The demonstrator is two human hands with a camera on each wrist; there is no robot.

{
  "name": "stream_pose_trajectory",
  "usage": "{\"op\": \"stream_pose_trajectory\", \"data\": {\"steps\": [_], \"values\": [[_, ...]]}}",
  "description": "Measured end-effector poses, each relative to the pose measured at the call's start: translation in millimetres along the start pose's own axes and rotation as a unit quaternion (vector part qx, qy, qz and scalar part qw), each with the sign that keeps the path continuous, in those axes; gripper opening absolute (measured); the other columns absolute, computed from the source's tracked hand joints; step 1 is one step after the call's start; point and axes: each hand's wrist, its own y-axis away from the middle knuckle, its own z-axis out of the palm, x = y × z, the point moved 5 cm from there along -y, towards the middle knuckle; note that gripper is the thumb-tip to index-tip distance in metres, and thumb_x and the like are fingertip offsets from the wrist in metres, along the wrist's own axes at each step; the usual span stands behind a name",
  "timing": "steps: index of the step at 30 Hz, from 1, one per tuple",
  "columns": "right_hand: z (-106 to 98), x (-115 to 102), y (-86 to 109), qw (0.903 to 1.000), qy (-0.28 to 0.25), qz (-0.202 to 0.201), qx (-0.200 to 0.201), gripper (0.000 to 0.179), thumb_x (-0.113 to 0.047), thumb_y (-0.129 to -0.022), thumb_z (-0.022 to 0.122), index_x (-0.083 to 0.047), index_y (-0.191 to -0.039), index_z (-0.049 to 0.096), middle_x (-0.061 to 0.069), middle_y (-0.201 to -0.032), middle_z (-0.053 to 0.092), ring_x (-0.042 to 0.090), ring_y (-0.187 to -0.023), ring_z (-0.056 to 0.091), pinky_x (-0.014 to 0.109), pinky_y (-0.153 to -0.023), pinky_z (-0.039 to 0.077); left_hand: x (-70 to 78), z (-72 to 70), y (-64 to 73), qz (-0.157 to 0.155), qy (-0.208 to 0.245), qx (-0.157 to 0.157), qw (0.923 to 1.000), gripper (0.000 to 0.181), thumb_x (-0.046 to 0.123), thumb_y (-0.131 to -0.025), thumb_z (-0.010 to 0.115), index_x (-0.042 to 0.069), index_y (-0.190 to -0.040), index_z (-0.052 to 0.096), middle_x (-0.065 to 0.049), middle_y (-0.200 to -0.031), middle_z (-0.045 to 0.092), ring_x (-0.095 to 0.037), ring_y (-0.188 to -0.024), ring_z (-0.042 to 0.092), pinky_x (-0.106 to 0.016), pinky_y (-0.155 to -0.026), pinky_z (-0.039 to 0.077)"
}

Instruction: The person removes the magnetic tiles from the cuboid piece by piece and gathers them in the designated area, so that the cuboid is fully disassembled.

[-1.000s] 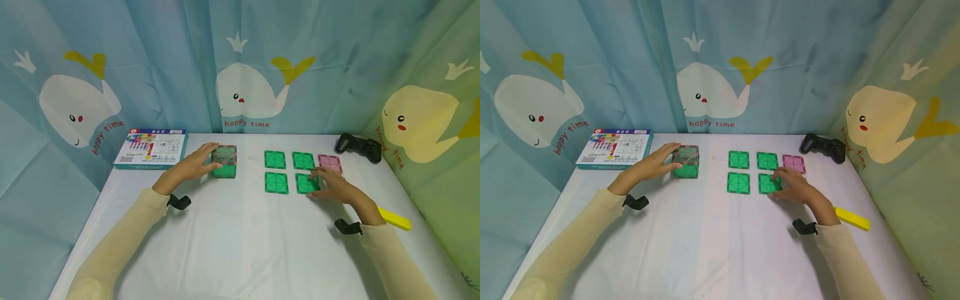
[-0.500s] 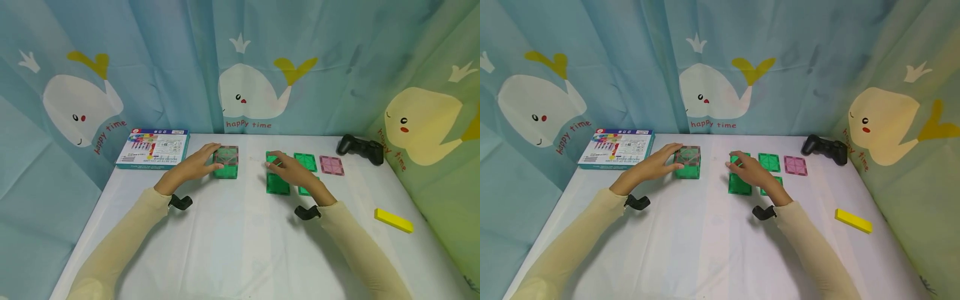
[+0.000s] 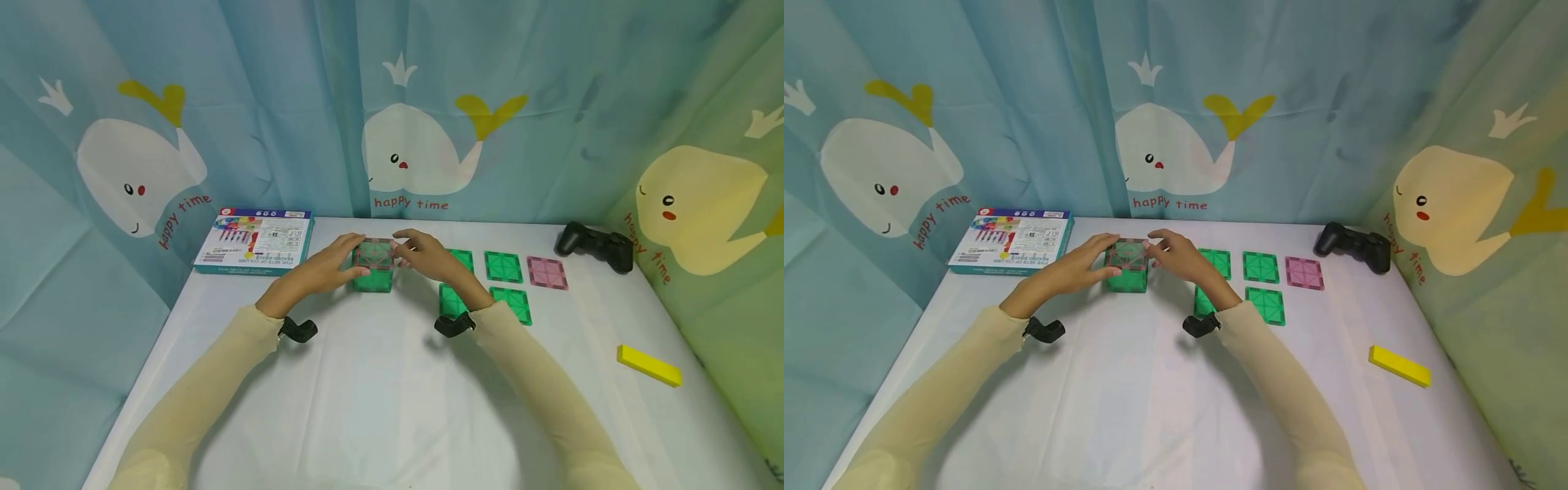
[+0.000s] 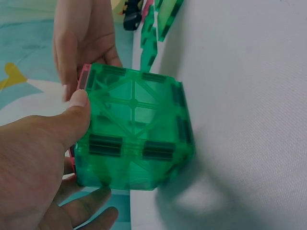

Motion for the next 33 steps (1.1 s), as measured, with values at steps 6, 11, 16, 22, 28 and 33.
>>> {"op": "stream_pose_trajectory", "data": {"steps": [6, 11, 16, 22, 28, 33], "values": [[5, -7, -3.6, 0.9996, -0.013, -0.010, -0.024, 0.048, -0.022, -0.110, 0.058, -0.002, -0.153, 0.052, 0.015, -0.113, 0.073, 0.042, -0.112, 0.067, 0.045, -0.093, 0.054, 0.7, 0.3, 0.8, 0.001, 0.005, -0.001, 1.0000, 0.084, 0.047, -0.108, 0.060, 0.011, -0.170, 0.016, -0.019, -0.175, 0.012, -0.040, -0.161, 0.020, -0.061, -0.126, 0.028], [6, -12, -2.1, 0.9996, -0.013, -0.010, -0.021, 0.046, -0.021, -0.111, 0.059, -0.002, -0.153, 0.052, 0.016, -0.113, 0.071, 0.043, -0.114, 0.066, 0.048, -0.095, 0.053, 0.8, -0.4, 1.4, 0.001, 0.006, 0.000, 1.0000, 0.085, 0.046, -0.108, 0.061, 0.010, -0.170, 0.016, -0.020, -0.175, 0.013, -0.039, -0.161, 0.020, -0.060, -0.127, 0.027], [8, -14, 0.6, 0.9997, -0.022, -0.002, -0.009, 0.047, -0.019, -0.111, 0.059, -0.003, -0.154, 0.050, 0.019, -0.114, 0.070, 0.042, -0.111, 0.067, 0.049, -0.096, 0.055, 1.3, -0.7, 1.5, 0.004, 0.012, -0.004, 0.9999, 0.087, 0.045, -0.107, 0.061, 0.012, -0.171, 0.012, -0.020, -0.175, 0.012, -0.040, -0.161, 0.019, -0.061, -0.127, 0.027], [4, -18, 0.9, 0.9985, -0.045, 0.000, 0.030, 0.043, -0.012, -0.108, 0.062, -0.006, -0.150, 0.054, 0.021, -0.113, 0.069, 0.035, -0.104, 0.073, 0.048, -0.098, 0.060, 1.5, -0.5, 1.5, 0.008, 0.019, -0.005, 0.9998, 0.091, 0.046, -0.108, 0.061, 0.019, -0.172, 0.003, -0.017, -0.176, 0.009, -0.038, -0.162, 0.018, -0.060, -0.128, 0.025], [0, -15, -0.1, 0.9951, -0.088, 0.001, 0.045, 0.044, -0.012, -0.107, 0.065, -0.006, -0.149, 0.056, 0.022, -0.111, 0.069, 0.035, -0.102, 0.074, 0.043, -0.096, 0.061, 2.0, -0.8, 1.5, 0.016, 0.032, 0.001, 0.9994, 0.093, 0.044, -0.108, 0.061, 0.023, -0.172, -0.003, -0.014, -0.177, 0.008, -0.035, -0.163, 0.015, -0.058, -0.129, 0.023], [-10, -15, 2.6, 0.9923, -0.102, -0.001, 0.071, 0.044, -0.012, -0.107, 0.065, -0.008, -0.149, 0.056, 0.026, -0.114, 0.067, 0.036, -0.109, 0.070, 0.047, -0.098, 0.060, 0.7, -1.2, 0.6, 0.016, 0.037, 0.002, 0.9992, 0.098, 0.044, -0.108, 0.060, 0.023, -0.170, -0.013, -0.011, -0.178, 0.001, -0.032, -0.164, 0.009, -0.055, -0.131, 0.019]]}}
